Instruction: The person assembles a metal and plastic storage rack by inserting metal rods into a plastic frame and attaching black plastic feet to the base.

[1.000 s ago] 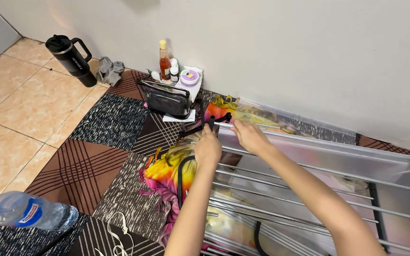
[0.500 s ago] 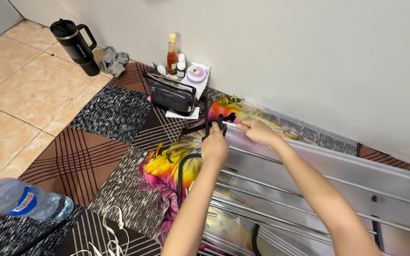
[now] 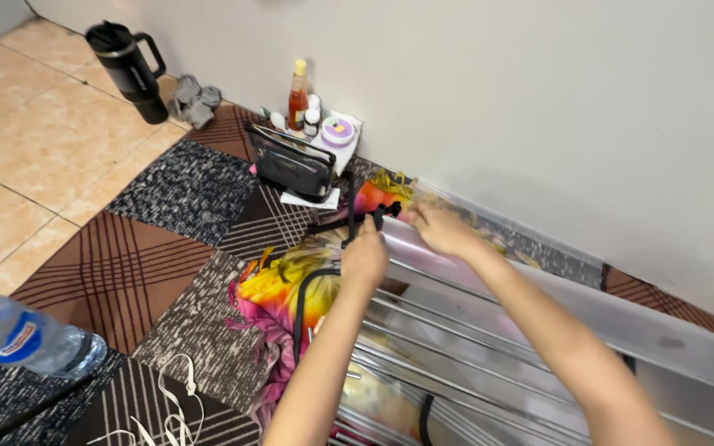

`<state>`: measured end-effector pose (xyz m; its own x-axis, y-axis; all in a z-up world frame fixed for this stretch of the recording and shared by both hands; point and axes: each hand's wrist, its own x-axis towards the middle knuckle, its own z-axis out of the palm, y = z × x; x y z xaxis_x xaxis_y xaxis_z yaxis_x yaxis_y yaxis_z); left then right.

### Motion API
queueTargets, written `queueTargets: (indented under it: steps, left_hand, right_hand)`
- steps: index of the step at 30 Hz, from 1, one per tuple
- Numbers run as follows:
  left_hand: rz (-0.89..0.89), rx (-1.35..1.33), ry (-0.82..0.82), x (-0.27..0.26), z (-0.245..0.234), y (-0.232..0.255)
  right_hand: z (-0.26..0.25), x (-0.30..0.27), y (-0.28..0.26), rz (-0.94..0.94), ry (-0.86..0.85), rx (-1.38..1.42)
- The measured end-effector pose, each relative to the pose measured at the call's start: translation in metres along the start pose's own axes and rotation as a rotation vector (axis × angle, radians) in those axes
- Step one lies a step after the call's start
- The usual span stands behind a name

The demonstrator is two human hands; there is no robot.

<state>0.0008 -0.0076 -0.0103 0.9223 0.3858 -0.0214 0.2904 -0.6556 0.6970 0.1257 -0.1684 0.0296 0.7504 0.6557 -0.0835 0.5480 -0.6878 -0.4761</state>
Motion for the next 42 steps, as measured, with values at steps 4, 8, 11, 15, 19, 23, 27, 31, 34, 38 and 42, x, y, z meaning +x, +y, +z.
queueTargets:
  steps: [4, 8, 11, 15, 19, 23, 27, 31, 34, 38, 42]
  left_hand:
    - [-0.015, -0.001, 0.001, 0.001, -0.003, -0.002]
    - [-0.022, 0.008, 0.003, 0.0, -0.004, 0.003]
    - [-0.006, 0.007, 0.03, 0.0, -0.008, 0.0]
    - [0.001, 0.028, 0.057, 0.002, -0.005, -0.002]
    - [-0.142, 0.062, -0.058, 0.006, -0.01, -0.001]
    - [-0.041, 0.106, 0.037, 0.012, -0.007, -0.009]
    - [-0.033, 0.088, 0.041, 0.018, 0.001, -0.02]
    - [-0.028, 0.118, 0.042, 0.022, 0.004, -0.025]
    - [0.007, 0.101, 0.04, 0.034, 0.008, -0.026]
    - [0.088, -0.048, 0.097, 0.036, 0.01, -0.032]
    - [0.155, -0.106, 0.187, 0.029, 0.011, -0.027]
  right_hand:
    - [-0.023, -0.021, -0.005, -0.073, 0.09, -0.001]
    - [-0.032, -0.049, -0.002, -0.014, -0.059, -0.016]
    - [-0.035, -0.069, 0.007, 0.159, -0.053, -0.051]
    - [-0.042, -0.098, 0.026, 0.13, 0.023, -0.009]
    - [-0.044, -0.122, 0.039, 0.135, 0.098, -0.073]
    - [-0.026, -0.127, 0.047, 0.127, 0.217, -0.102]
    - [-0.014, -0.138, 0.045, 0.086, 0.385, -0.239]
    - [-0.03, -0.174, 0.041, 0.063, 0.421, -0.214]
    - [-0.05, -0.202, 0.037, 0.097, 0.428, -0.269]
    - [-0.068, -0.246, 0.019, 0.191, 0.418, -0.263]
    - [-0.086, -0.284, 0.0, 0.134, 0.439, -0.283]
